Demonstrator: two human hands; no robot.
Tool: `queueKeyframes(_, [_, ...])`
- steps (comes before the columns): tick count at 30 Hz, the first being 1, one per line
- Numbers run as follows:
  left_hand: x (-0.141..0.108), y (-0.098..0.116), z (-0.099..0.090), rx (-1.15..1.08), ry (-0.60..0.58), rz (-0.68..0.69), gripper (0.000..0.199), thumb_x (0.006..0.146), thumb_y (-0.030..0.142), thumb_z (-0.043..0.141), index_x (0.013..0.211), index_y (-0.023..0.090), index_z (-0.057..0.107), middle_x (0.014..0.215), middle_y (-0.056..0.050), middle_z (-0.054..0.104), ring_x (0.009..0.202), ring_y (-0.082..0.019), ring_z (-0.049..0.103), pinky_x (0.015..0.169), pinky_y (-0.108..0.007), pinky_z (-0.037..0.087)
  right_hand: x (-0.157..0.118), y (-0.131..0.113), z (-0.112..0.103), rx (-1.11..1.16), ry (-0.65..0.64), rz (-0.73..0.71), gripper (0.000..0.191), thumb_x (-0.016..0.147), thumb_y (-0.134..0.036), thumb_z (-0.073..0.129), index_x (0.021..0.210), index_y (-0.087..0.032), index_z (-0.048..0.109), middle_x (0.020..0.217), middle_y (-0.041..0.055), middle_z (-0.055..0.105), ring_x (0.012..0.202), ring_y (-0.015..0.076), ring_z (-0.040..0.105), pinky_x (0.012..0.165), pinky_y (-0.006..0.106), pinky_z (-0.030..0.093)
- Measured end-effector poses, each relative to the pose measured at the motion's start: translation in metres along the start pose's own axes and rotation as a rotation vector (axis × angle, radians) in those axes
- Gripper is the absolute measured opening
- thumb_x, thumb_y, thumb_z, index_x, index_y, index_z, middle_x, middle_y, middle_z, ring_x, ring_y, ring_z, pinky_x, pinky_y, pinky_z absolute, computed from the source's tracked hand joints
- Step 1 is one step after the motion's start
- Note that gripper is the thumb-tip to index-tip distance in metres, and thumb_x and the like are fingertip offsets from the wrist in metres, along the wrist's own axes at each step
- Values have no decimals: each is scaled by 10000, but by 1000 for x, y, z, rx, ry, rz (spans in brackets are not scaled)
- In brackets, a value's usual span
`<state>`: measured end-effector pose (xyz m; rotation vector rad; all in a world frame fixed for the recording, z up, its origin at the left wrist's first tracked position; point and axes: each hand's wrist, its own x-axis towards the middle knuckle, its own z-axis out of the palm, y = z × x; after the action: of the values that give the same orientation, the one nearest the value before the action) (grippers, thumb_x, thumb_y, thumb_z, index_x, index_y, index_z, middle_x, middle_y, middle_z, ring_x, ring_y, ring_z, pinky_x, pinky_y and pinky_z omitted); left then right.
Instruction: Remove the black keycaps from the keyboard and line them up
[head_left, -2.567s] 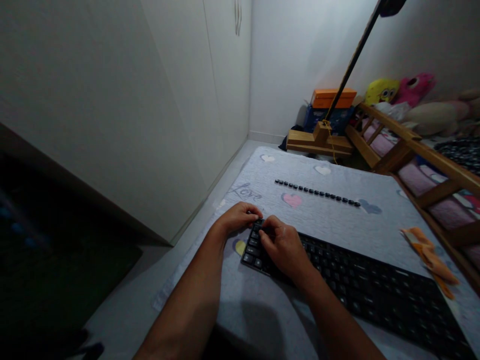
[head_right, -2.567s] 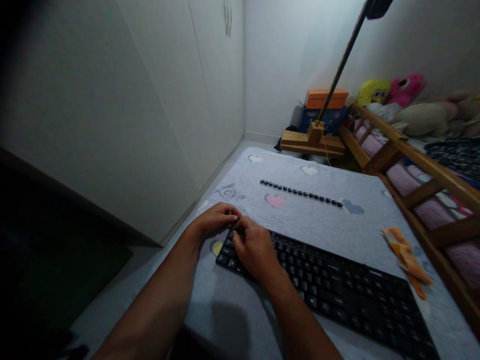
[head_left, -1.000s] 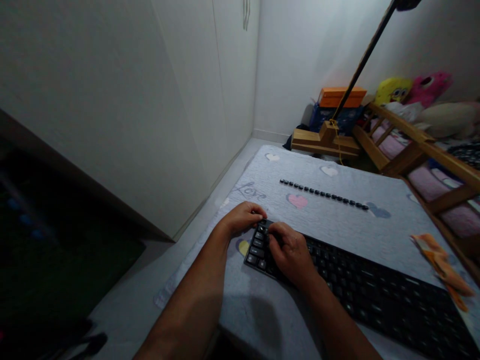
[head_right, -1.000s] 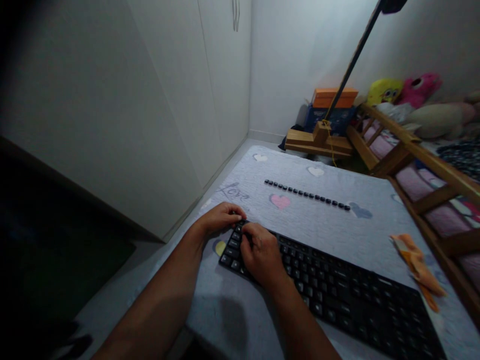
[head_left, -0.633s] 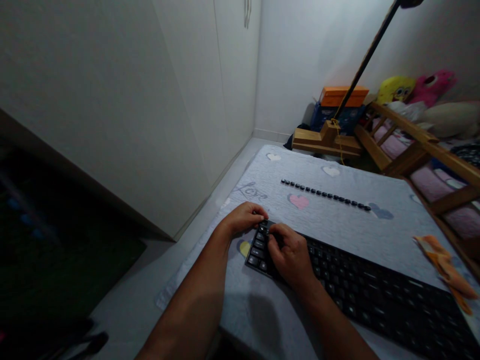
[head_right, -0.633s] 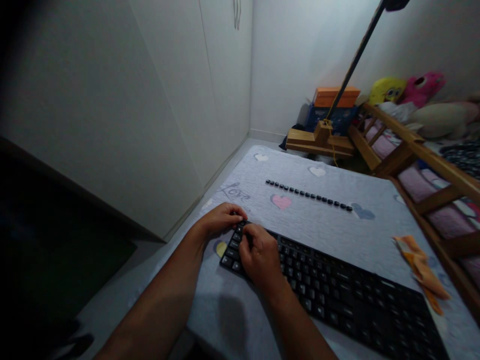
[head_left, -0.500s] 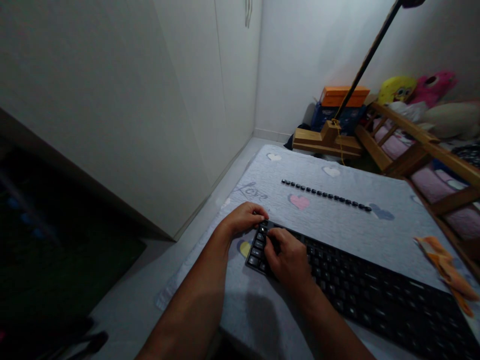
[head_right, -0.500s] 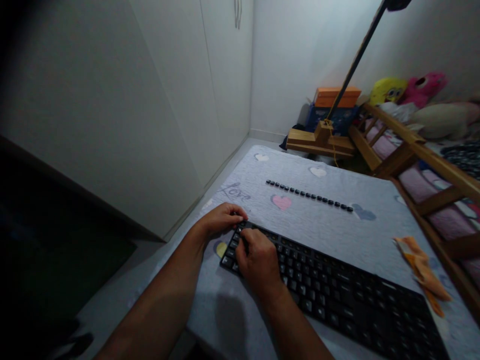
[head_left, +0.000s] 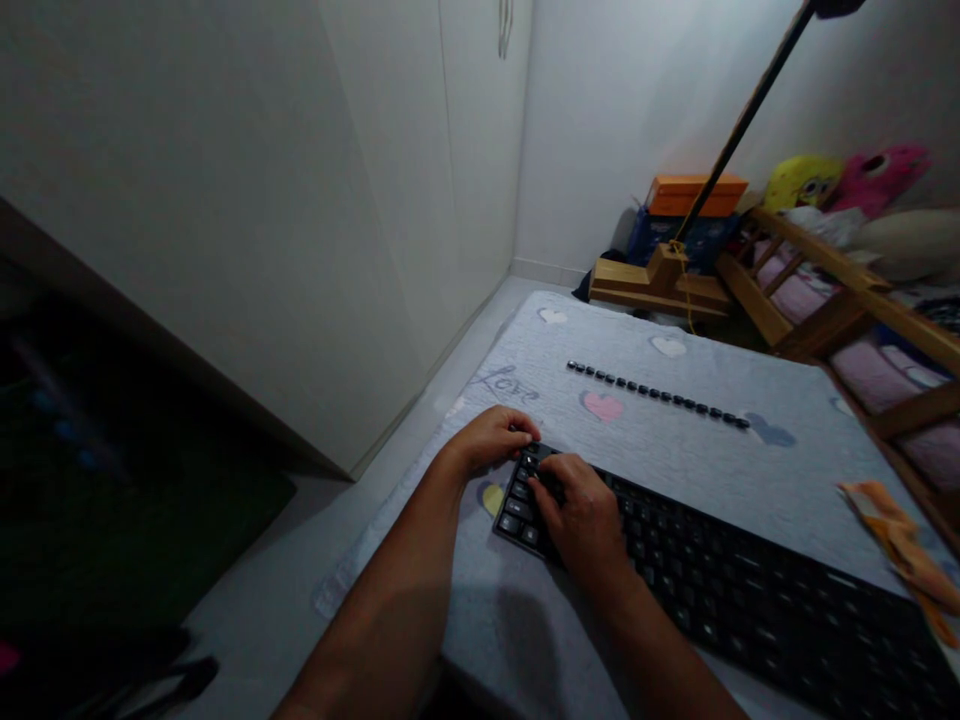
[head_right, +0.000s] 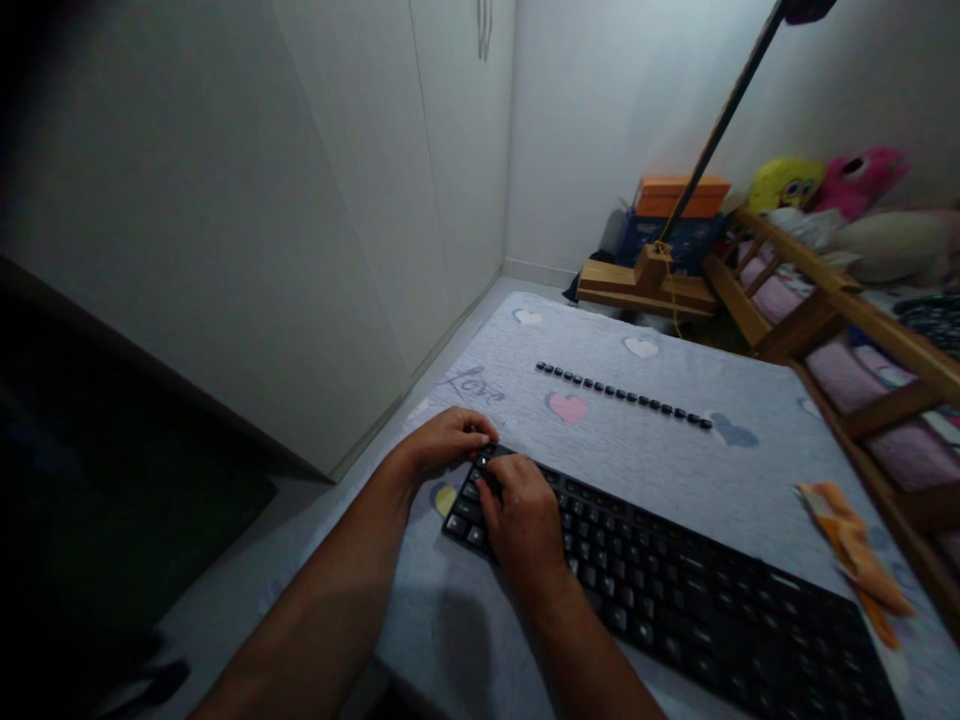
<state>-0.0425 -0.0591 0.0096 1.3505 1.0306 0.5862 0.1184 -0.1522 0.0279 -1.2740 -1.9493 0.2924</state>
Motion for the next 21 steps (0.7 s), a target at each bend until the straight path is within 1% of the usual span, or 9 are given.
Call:
queueKeyframes(4, [1, -1, 0, -9, -7, 1, 222, 686, 210, 572, 860, 106, 664, 547, 32, 522, 448, -69, 424, 429, -182, 260, 2, 0, 0, 63, -10, 83, 63, 827, -170, 602, 885, -195, 606, 853, 43, 668, 793, 189, 633, 735, 311, 509])
queueKeyframes(7, [1, 0, 0, -19, -11, 4, 223, 675, 211, 574, 850, 105, 662, 551, 31, 525, 454, -70, 432, 437, -183, 271, 5, 1, 0, 119, -16, 136, 114, 821, -176, 605, 931, -195, 629, 897, 49, 697, 821, 191, 654, 770, 318, 520])
queueKeyframes(9, [0, 0, 0, -22, -16, 6, 221, 669, 208, 572, 844, 104, 658, 549, 32, 523, 454, -69, 431, 439, -183, 274, 7, 1, 0, 150, -19, 134, 148, 822, -161, 589, 956, -195, 642, 929, 52, 707, 852, 190, 662, 801, 321, 521])
queueKeyframes(11, [-1, 2, 1, -27, -8, 2, 216, 667, 204, 568, 837, 102, 654, 551, 31, 524, 453, -66, 427, 436, -182, 272, 8, 0, 0, 164, -19, 124, 149, 821, -149, 577, 942, -195, 651, 921, 51, 710, 852, 189, 665, 807, 322, 523])
queueKeyframes(15, [-2, 4, 2, -31, 9, -2, 217, 672, 205, 568, 844, 101, 652, 550, 30, 523, 461, -68, 434, 437, -179, 271, 7, -2, -2, 157, -14, 125, 104, 818, -166, 585, 894, -189, 651, 872, 55, 707, 804, 192, 664, 755, 322, 533])
queueKeyframes(21, [0, 2, 1, -19, 11, 1, 206, 678, 205, 576, 836, 102, 659, 556, 30, 530, 459, -66, 431, 442, -179, 276, 7, -2, -3, 147, -24, 139, 73, 813, -197, 599, 863, -193, 652, 842, 46, 711, 764, 189, 668, 725, 314, 533])
